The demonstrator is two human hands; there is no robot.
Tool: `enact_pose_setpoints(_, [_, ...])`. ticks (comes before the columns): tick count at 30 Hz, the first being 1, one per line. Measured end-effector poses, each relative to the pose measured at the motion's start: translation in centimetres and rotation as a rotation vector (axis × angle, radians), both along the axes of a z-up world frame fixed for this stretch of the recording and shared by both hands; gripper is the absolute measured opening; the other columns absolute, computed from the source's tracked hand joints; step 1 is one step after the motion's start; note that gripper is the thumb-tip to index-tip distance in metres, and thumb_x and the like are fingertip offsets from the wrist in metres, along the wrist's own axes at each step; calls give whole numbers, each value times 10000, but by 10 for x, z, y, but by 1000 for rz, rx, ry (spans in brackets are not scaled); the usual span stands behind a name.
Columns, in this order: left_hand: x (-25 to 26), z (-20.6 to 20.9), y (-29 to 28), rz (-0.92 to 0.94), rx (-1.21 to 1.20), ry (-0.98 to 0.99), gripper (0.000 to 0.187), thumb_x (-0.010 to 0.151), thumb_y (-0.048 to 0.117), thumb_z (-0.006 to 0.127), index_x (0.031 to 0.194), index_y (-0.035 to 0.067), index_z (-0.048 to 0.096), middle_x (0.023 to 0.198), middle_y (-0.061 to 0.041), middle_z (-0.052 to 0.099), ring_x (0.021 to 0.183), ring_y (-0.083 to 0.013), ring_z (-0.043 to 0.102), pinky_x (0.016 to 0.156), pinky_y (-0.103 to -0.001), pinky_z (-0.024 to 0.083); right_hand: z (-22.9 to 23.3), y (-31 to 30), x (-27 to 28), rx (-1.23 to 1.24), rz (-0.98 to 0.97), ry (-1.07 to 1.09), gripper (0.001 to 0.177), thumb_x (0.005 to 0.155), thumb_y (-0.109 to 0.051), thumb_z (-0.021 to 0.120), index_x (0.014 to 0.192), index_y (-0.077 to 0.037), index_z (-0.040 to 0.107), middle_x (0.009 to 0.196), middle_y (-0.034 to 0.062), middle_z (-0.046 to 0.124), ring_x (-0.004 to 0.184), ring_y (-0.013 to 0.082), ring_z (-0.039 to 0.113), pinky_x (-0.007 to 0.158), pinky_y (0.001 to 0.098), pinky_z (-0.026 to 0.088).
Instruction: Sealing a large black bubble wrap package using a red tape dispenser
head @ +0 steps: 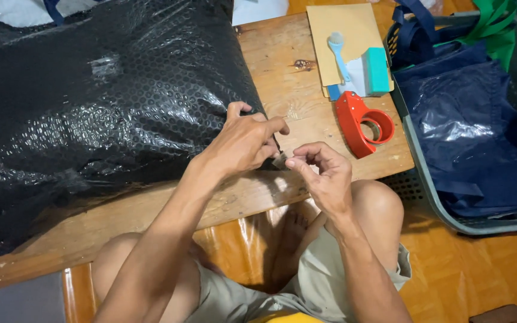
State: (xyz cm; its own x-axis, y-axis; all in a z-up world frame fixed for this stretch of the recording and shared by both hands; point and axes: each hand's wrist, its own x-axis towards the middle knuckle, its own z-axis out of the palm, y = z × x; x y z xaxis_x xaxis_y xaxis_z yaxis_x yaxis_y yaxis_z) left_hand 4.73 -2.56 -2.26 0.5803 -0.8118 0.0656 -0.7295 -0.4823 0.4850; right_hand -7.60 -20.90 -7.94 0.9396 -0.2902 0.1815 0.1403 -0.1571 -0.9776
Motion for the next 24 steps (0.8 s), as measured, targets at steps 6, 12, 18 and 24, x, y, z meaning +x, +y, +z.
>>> enact_pose_setpoints(6, [1, -5, 0, 25, -14, 51, 302, 878, 226, 728, 1131, 161, 577, 742, -4, 774, 953, -221, 708, 1134, -519, 231, -3, 5, 5, 30, -7, 28, 268, 789, -49, 892, 1005, -13, 737, 782, 82, 727, 749, 100, 641, 757, 265, 553])
enact_pose_setpoints(12, [2, -5, 1, 24, -31, 87, 253, 912, 199, 703, 1112, 135, 561, 749, -24, 777, 930, -247, 730, 1139, -513, 223, -7, 8, 9, -37, -51, 55, 271, 778, -89, 911, 986, -44, 742, 779, 57, 728, 735, 80, 642, 745, 259, 551])
enact_pose_setpoints(18, [3, -6, 3, 17, -23, 86, 275, 916, 231, 703, 1119, 144, 538, 782, -20, 782, 915, -243, 742, 1151, -507, 229, -11, 12, 15, -47, -90, 48, 302, 739, -81, 930, 969, -50, 736, 776, 59, 727, 729, 100, 658, 756, 261, 550])
enact_pose_setpoints(24, [4, -10, 3, 30, -28, 89, 262, 941, 203, 656, 1163, 140, 532, 809, -36, 788, 914, -263, 752, 1163, -499, 228, -12, 15, 17, -135, -132, -10, 286, 726, -84, 938, 930, -65, 739, 751, 62, 719, 694, 117, 673, 722, 269, 565])
